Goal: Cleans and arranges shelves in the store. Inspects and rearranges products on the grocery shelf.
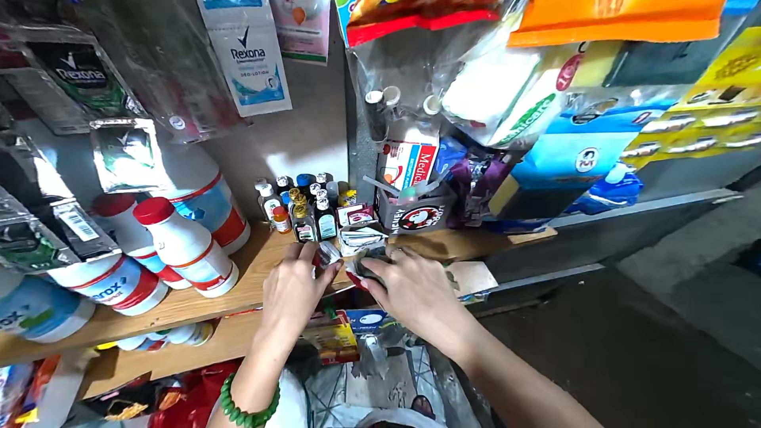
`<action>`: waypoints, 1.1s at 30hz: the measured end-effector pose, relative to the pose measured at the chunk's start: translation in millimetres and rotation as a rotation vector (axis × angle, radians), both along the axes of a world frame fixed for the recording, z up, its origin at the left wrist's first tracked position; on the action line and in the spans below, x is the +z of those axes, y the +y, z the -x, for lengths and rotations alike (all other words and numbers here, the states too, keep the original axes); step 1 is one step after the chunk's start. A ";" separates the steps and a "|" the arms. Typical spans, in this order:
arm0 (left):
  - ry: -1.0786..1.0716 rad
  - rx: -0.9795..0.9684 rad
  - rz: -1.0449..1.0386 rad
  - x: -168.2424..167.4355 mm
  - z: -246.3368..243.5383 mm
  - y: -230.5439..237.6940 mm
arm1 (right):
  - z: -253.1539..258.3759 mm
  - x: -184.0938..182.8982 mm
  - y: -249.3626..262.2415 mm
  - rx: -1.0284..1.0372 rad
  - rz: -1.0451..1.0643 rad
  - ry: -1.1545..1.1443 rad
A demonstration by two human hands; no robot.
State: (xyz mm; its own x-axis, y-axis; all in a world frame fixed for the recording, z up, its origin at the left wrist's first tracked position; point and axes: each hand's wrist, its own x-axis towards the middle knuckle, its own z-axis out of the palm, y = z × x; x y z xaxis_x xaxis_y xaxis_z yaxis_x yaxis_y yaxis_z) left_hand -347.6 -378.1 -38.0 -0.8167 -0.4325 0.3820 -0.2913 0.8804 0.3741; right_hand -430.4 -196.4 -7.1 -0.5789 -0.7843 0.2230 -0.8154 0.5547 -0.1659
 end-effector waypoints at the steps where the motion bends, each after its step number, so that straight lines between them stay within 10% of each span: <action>1: 0.035 -0.031 -0.005 -2.4 -1.3 -3.7 | 1.6 -0.8 -4.5 -0.018 -0.042 -0.035; 15: 0.365 -0.045 -0.047 20.4 -80.9 -58.7 | -48.9 41.0 -69.9 0.026 -0.335 -0.250; 33: 0.088 0.061 0.026 15.1 -39.5 -51.9 | -59.8 28.7 -58.5 0.158 -0.194 -0.225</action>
